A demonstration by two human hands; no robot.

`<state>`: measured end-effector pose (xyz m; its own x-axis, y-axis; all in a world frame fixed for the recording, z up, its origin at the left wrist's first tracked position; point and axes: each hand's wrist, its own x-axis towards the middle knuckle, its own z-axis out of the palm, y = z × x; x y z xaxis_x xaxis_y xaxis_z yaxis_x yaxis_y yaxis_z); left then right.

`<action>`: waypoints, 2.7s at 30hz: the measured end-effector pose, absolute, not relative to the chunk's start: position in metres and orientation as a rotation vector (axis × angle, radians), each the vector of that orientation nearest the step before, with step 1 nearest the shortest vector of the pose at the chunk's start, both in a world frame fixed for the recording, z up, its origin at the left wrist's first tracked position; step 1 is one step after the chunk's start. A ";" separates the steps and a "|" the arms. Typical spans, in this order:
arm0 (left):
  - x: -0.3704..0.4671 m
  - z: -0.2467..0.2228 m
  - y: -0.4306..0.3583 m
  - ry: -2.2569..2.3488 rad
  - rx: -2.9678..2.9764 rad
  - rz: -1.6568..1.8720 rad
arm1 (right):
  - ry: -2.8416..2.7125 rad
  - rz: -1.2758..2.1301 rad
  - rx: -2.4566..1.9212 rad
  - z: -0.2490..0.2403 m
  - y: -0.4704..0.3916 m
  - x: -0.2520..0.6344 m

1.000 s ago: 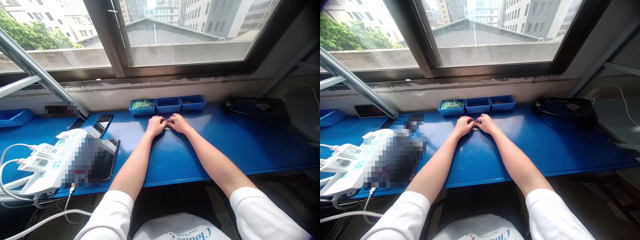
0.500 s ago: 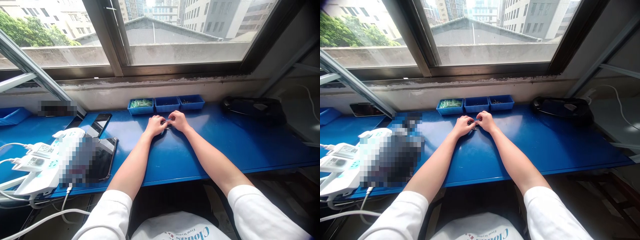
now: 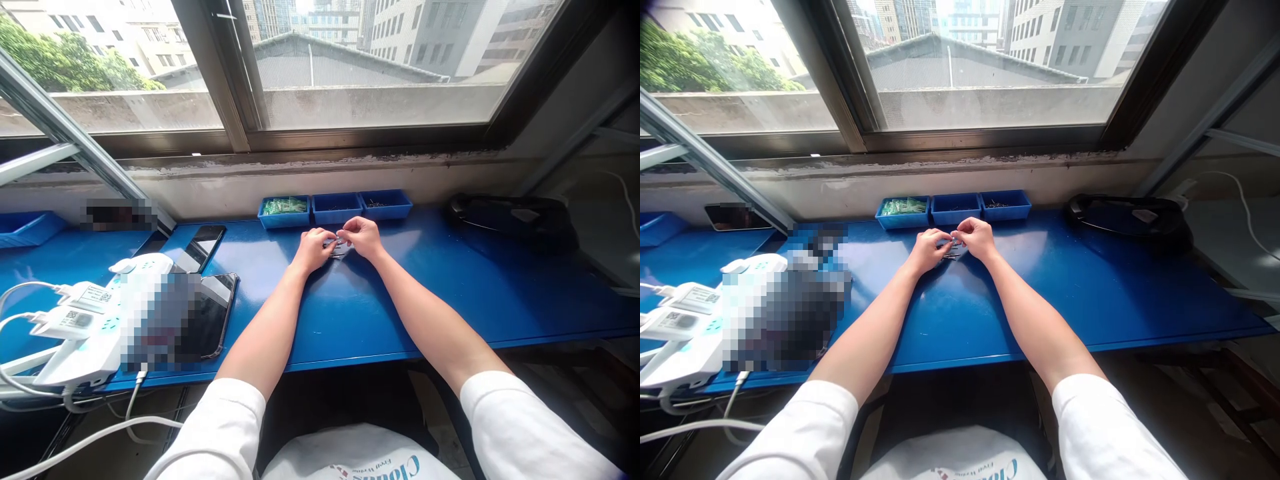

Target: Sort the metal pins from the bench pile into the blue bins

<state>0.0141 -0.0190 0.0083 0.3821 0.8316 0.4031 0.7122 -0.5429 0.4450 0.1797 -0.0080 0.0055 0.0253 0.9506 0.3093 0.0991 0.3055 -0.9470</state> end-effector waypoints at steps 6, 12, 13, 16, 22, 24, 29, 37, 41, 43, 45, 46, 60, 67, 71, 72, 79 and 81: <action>0.016 0.008 -0.017 1.446 2.395 0.956 | -1.356 0.855 -1.098 0.010 -0.010 0.177; 0.015 0.007 -0.014 1.552 2.345 0.974 | -1.459 0.837 -1.040 0.009 -0.012 0.178; 0.015 0.007 -0.013 1.561 2.338 0.970 | -1.470 0.830 -1.051 0.009 -0.012 0.179; 0.014 0.007 -0.013 1.571 2.330 0.954 | -1.483 0.821 -1.092 0.008 -0.011 0.180; 0.015 0.007 -0.014 1.584 2.328 0.974 | -1.484 0.889 -1.071 0.006 -0.011 0.181; 0.016 0.007 -0.014 1.600 2.311 1.009 | -1.470 0.863 -1.083 0.006 -0.011 0.182; 0.016 0.007 -0.012 1.747 2.180 1.077 | -1.456 0.548 -1.218 0.007 -0.005 0.189; 0.014 0.003 -0.011 1.709 2.200 1.008 | -1.568 0.040 -1.568 0.000 0.014 0.208; 0.015 0.003 -0.011 1.678 2.257 0.914 | -1.569 0.025 -1.635 -0.005 0.019 0.212; 0.015 0.002 -0.011 1.676 2.265 0.887 | -1.599 0.044 -1.674 -0.007 0.020 0.213; 0.015 0.002 -0.011 1.674 2.268 0.867 | -1.634 0.060 -1.716 -0.007 0.019 0.213; 0.015 0.001 -0.011 1.674 2.269 0.858 | -1.645 0.056 -1.729 -0.007 0.018 0.211; 0.012 -0.001 -0.006 1.686 2.290 0.823 | -2.272 0.181 -1.277 -0.003 -0.012 0.174; 0.013 -0.001 -0.009 1.539 2.386 0.838 | -2.273 0.169 -1.310 -0.002 -0.012 0.174; 0.013 -0.001 -0.010 1.503 2.404 0.845 | -2.247 0.181 -1.354 -0.001 -0.011 0.172; 0.013 -0.001 -0.010 1.500 2.406 0.849 | -2.240 0.193 -1.362 -0.001 -0.010 0.172; 0.013 0.000 -0.010 1.430 2.385 0.950 | -2.150 0.238 -1.318 -0.003 -0.008 0.174; 0.012 0.002 -0.010 1.354 2.355 1.052 | -2.054 0.254 -1.292 -0.002 -0.007 0.174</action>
